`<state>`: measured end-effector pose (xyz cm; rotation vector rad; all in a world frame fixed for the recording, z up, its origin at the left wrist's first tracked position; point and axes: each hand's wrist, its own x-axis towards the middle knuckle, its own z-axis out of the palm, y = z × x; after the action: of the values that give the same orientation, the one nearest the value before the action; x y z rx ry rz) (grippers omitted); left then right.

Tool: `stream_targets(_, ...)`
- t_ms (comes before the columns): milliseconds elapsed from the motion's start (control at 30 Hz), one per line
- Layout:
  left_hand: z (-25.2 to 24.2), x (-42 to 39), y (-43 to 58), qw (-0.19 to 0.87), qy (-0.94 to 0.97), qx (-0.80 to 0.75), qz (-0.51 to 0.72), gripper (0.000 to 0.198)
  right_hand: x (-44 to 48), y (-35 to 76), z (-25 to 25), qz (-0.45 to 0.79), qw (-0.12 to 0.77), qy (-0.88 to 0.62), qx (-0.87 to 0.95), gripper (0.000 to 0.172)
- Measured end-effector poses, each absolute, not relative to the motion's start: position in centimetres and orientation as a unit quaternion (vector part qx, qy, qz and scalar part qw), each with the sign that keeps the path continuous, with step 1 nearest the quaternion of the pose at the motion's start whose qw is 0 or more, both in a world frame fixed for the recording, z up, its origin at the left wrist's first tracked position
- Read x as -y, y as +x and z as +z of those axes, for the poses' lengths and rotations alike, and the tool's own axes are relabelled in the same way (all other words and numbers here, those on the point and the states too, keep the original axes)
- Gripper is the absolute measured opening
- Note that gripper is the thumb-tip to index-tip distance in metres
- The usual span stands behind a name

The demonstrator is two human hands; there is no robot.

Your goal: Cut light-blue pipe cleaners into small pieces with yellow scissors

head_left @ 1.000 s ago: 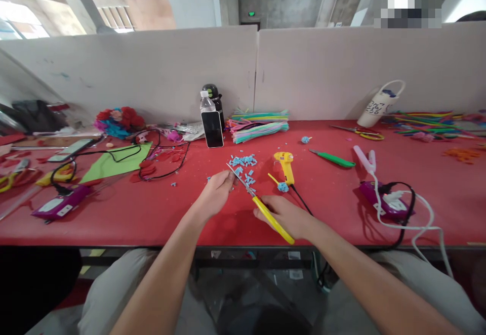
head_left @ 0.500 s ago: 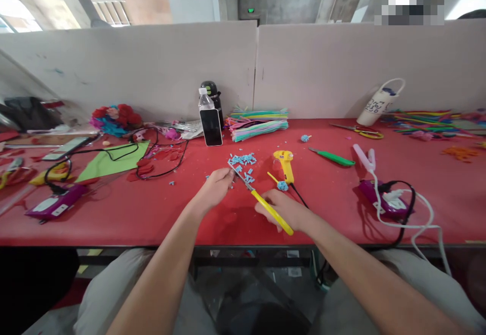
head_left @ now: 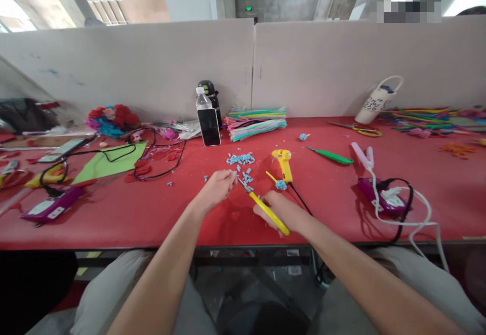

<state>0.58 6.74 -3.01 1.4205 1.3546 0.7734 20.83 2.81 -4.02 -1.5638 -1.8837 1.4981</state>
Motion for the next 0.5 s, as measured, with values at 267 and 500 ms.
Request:
stream_targets(267,-3.7,-6.5,0.1,0.503,0.583,-0.565,0.296,0.034,-3.6,21.4,-5.1,0.572,0.178,-0.5,0.625,0.04)
stream_targets(500,-3.8,-3.1,2.6,0.553,0.63,-0.486,0.246,0.035,-4.0,21.5,-5.6,0.536,0.309,-0.483,0.619,0.03)
